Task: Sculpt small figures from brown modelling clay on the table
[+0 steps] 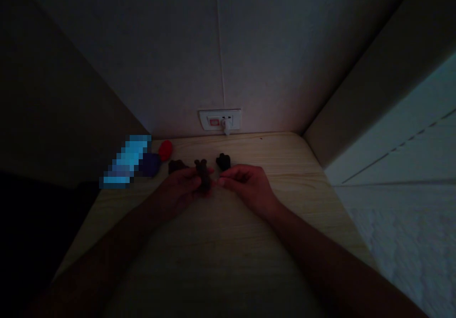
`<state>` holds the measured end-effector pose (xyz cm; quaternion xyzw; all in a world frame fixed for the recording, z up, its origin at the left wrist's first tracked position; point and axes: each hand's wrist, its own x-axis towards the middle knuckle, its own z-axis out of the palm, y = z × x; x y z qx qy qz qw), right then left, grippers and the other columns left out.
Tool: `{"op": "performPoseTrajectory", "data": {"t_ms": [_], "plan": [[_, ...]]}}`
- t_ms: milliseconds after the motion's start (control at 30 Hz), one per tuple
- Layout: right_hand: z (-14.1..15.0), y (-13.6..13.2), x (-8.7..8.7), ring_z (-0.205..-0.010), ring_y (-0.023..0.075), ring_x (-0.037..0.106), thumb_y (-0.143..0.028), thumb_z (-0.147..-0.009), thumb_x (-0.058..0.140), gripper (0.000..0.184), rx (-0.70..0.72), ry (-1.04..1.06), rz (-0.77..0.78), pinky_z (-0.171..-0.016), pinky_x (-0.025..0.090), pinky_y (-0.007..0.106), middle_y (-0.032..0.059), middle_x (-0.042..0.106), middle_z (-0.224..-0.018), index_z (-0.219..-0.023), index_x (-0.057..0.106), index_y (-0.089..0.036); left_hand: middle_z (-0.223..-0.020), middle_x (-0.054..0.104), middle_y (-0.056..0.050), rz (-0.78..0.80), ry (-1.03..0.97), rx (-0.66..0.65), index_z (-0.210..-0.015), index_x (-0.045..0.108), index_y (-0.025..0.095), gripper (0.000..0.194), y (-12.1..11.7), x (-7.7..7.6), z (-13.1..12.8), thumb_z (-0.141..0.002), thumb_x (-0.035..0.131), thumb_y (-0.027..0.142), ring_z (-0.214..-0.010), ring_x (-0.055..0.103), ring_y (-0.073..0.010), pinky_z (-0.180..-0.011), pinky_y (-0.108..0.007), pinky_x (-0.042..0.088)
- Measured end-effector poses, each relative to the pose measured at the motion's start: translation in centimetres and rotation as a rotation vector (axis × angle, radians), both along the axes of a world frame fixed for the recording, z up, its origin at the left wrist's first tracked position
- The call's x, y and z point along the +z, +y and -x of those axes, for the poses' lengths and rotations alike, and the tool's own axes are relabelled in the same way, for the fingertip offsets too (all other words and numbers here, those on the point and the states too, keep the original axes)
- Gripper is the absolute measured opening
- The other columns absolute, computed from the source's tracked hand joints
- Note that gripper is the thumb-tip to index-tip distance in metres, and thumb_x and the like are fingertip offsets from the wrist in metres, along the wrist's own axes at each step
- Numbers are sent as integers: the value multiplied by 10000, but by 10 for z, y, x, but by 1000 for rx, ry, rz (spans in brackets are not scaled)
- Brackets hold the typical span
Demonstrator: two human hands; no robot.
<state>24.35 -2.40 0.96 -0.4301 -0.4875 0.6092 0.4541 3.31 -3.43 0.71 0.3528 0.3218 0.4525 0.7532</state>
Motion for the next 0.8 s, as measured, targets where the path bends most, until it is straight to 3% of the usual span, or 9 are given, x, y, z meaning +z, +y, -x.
{"op": "performPoseTrajectory", "data": {"t_ms": [100, 233, 433, 633, 800], "plan": [[0, 1, -1, -551, 93, 582, -355, -703, 906, 200, 24, -15, -33, -541, 451, 226, -10, 717, -626, -761, 798, -196, -899, 769, -108, -31, 39, -11, -1006, 808, 128, 304, 0, -1, 0, -756, 870, 290, -764, 694, -190, -745, -345, 542], [-1, 2, -4, -659, 135, 664, -428, -816, 819, 263, 62, 18, -63, -659, 541, 286, 38, 781, -780, -943, 815, -197, -905, 763, -108, -132, 173, -59, -981, 805, 125, 289, 0, -5, 0, -803, 831, 350, -744, 679, -182, -735, -335, 524], [-1, 3, -5, -766, 166, 726, -357, -745, 883, 209, 53, -1, -73, -760, 573, 314, 31, 806, -854, -897, 811, -233, -915, 774, -102, -182, 271, -88, -1007, 805, 146, 304, 0, -5, 2, -835, 795, 397, -765, 687, -194, -742, -329, 516], [0, 3, -3, -643, 142, 680, -306, -589, 972, 290, 23, 27, -45, -656, 545, 281, -6, 754, -708, -731, 736, -218, -878, 771, -95, -159, 254, -82, -1020, 805, 137, 324, 0, -5, 1, -818, 813, 391, -750, 686, -186, -742, -326, 517], [0, 2, -2, -525, 102, 556, -421, -720, 894, 283, 14, -27, -32, -514, 430, 241, -11, 677, -602, -746, 734, -189, -912, 781, -140, -27, 92, -44, -1010, 790, 104, 318, -1, -4, 0, -806, 829, 345, -759, 706, -207, -744, -357, 544]]}}
